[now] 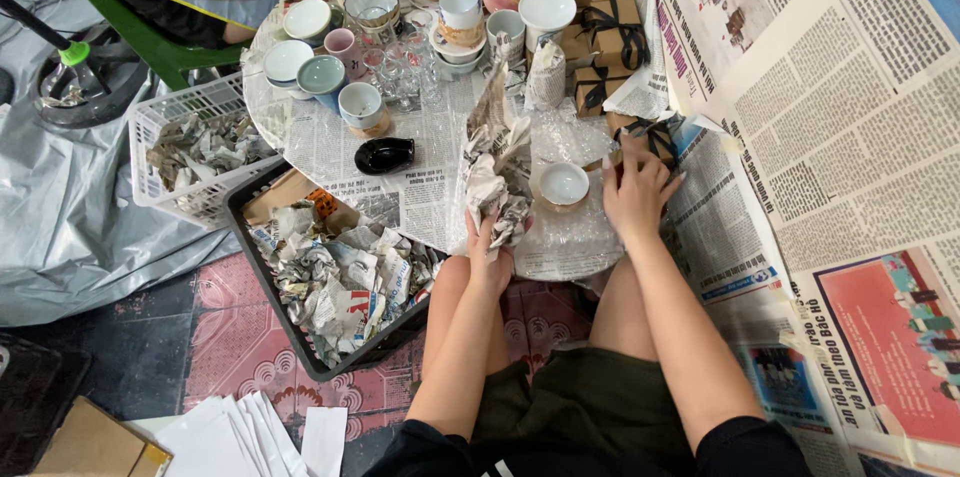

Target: The person unwraps a black ceramic dish from newspaper, wipes it with a red cloth, and sets it aside. Then the person unwraps a small white bowl, wipes it with the same cloth, and places it on the table. The person handles each item individually and discards the newspaper into a nearby bin.

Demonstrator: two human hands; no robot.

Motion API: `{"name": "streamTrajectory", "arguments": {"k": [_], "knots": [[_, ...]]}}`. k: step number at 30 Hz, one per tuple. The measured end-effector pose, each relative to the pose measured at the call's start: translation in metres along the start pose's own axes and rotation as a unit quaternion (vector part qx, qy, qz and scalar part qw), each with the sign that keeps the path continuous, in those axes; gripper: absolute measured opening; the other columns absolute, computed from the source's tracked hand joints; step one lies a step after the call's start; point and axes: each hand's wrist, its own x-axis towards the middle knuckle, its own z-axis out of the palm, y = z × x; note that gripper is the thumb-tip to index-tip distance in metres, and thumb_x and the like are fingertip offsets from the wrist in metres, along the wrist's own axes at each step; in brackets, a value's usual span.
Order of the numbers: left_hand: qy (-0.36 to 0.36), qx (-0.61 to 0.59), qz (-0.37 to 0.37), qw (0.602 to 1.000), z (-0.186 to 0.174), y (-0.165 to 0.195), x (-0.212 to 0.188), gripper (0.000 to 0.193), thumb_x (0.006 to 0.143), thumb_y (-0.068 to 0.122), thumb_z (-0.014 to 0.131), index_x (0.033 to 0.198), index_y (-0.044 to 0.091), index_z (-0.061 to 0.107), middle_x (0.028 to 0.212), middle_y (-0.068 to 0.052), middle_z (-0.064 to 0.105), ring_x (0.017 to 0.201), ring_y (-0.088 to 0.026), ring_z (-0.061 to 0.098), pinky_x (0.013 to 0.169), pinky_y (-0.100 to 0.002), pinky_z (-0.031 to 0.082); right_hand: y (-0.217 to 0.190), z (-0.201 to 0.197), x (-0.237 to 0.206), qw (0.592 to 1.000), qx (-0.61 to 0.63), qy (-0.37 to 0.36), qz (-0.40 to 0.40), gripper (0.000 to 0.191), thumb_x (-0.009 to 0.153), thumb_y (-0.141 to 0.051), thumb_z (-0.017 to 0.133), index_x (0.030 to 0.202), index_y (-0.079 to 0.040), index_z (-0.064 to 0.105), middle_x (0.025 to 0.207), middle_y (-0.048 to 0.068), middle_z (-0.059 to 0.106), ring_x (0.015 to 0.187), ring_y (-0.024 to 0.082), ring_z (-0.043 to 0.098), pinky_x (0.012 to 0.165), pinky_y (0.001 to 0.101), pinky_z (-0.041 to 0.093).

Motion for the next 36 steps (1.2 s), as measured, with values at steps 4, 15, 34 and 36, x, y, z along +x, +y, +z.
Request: {"name": "streamTrajectory", "arguments": {"k": [4, 15, 34, 36], "knots": [[0.007, 0.002, -0.019, 1.000, 0.002, 0.003, -0.001, 0.060, 0.096, 0.013, 0.059, 0.149, 0.024, 0.033, 0.138, -0.012, 0.055, 0.117, -0.032, 0.063, 0.093, -0.054, 0.059, 0.006, 0.002, 0.018, 0.996, -0.021, -0.090, -0.001, 0.036, 0.112, -0.032, 0.045, 0.127, -0.007, 0.067, 0.132, 0.015, 0.061, 0.133, 0.036, 0.050, 0.117, 0.0808, 0.010], [-0.022, -0.017, -0.059, 0.998, 0.012, 0.008, -0.002, 0.056, 0.099, 0.018, 0.059, 0.150, 0.018, 0.033, 0.138, -0.013, 0.057, 0.121, -0.032, 0.063, 0.099, -0.055, 0.057, -0.049, -0.017, -0.029, 0.830, 0.522, 0.068, -0.186, 0.080, 0.104, -0.022, 0.058, 0.169, -0.011, 0.014, 0.170, 0.021, 0.028, 0.156, 0.032, 0.039, 0.130, 0.0498, 0.039], [0.021, -0.004, -0.115, 0.993, -0.006, -0.012, 0.001, 0.073, 0.096, 0.065, 0.043, 0.146, 0.012, 0.048, 0.142, -0.010, 0.056, 0.133, -0.028, 0.052, 0.107, -0.051, 0.045, -0.069, 0.025, -0.072, 0.911, 0.275, -0.113, -0.285, 0.039, 0.092, -0.002, 0.066, 0.131, 0.005, 0.062, 0.131, 0.019, 0.061, 0.124, 0.038, 0.059, 0.104, 0.0466, 0.049], [0.038, 0.057, -0.120, 0.990, -0.006, -0.012, 0.000, 0.069, 0.096, 0.060, 0.049, 0.150, 0.017, 0.041, 0.148, -0.006, 0.049, 0.138, -0.026, 0.046, 0.110, -0.052, 0.042, -0.075, 0.022, -0.073, 0.906, 0.360, -0.122, -0.188, 0.042, 0.094, -0.007, 0.065, 0.132, 0.006, 0.053, 0.126, 0.017, 0.058, 0.119, 0.038, 0.061, 0.100, 0.0453, 0.048]]}}
